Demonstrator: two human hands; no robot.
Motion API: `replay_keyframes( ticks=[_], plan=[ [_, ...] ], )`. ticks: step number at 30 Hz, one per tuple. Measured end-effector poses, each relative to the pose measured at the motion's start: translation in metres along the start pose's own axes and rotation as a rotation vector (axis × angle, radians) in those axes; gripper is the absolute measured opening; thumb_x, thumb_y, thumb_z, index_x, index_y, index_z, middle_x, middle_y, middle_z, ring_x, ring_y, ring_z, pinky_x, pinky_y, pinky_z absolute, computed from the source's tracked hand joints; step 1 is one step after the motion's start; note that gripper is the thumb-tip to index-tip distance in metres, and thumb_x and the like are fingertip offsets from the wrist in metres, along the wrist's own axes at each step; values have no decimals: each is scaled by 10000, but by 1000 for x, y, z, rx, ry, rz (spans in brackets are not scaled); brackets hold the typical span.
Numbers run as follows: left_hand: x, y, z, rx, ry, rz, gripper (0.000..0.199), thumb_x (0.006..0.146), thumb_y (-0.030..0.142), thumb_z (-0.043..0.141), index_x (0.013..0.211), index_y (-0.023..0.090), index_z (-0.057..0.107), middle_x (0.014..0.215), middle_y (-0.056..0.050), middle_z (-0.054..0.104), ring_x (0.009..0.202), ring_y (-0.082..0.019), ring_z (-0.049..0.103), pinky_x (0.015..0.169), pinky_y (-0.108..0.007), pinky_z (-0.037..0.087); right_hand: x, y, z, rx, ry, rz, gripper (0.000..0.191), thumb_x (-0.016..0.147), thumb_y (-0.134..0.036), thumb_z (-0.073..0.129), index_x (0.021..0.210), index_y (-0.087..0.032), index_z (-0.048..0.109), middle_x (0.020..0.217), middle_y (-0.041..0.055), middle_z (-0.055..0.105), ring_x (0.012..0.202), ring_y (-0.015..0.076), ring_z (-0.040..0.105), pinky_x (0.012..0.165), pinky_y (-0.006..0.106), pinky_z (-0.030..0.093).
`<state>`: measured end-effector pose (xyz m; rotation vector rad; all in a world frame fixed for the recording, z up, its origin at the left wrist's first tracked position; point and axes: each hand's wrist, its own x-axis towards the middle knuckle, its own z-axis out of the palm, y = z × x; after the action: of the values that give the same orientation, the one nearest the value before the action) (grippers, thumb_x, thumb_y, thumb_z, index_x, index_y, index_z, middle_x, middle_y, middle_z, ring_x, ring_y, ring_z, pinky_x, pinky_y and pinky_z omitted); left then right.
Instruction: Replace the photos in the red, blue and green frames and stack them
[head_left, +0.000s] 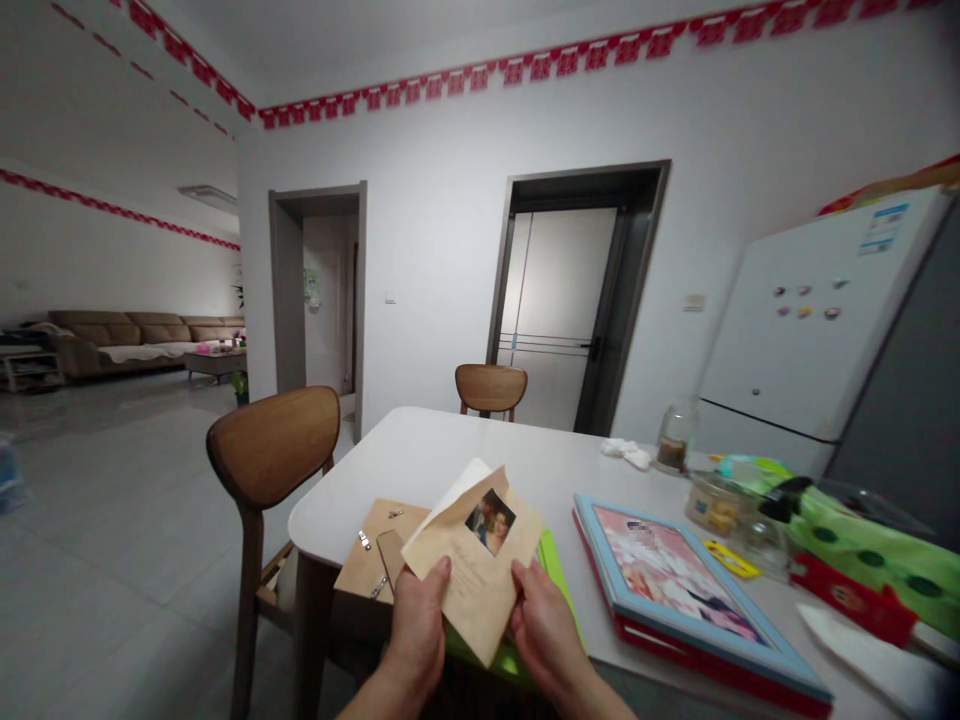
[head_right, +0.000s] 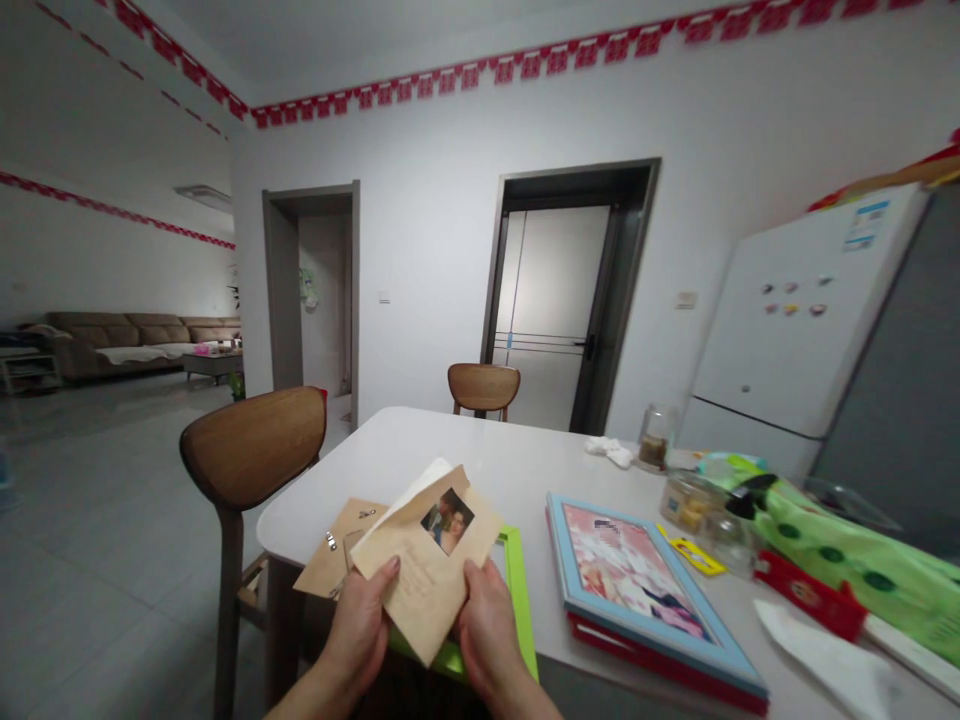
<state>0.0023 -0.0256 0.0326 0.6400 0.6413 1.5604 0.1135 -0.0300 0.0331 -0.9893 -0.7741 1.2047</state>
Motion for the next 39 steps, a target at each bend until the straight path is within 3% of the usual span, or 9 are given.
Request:
replay_keyframes(
  ticks=[6,12,16,22,27,34,39],
  plan=[
    [5,4,-5,207,-102,-122,400,652,240,576,1026,130,486,850,-75,634,804,-226,595,679,-310,471,6,-12,-25,-175,-3,29,376,607,-249,376,955,-153,481,835,69,650,730,211,610,543,286,471],
    [1,-1,-21,901,-294,219,416,595,135,592,1009,167,563,1113,-88,539,1075,-239,436,957,-324,273,20,-23,-49,-473,12,28,421,614,-216,319,987,-151,503,672,78,648,628,210,615,502,288,452],
    [-4,-9,-32,1176,-431,252,470,634,214,599,1094,156,523,1215,-112,455,1144,-247,363,987,-345,228,34,-24,-56,-476,8,54,440,630,-194,313,1034,-123,475,638,81,644,582,203,612,474,276,439],
    [-7,-3,-25,1524,-615,232,549,610,284,637,1116,132,490,1268,-117,391,1175,-246,312,1005,-370,184,52,-14,-51,-530,51,73,411,589,-121,356,966,-108,520,611,72,645,547,178,605,455,226,433],
    [-7,-2,-26,1617,-642,256,579,618,321,650,1136,148,460,1277,-102,382,1180,-217,307,1008,-349,178,58,-10,-54,-588,21,72,405,606,-111,346,972,-102,520,641,81,649,569,175,610,476,223,441],
    [-4,-6,-29,1646,-678,334,466,591,374,682,990,186,531,1227,-63,437,1117,-215,374,954,-301,267,61,-9,-56,-1025,45,-56,381,676,-150,276,948,-84,535,770,119,653,670,170,613,531,214,435],
    [-4,-2,-21,1695,-704,318,508,574,400,691,1007,198,517,1208,-54,446,1075,-225,406,927,-312,291,67,-14,-61,-1318,55,-169,261,637,-189,406,787,-82,590,825,185,629,783,256,582,664,303,405]
  ],
)
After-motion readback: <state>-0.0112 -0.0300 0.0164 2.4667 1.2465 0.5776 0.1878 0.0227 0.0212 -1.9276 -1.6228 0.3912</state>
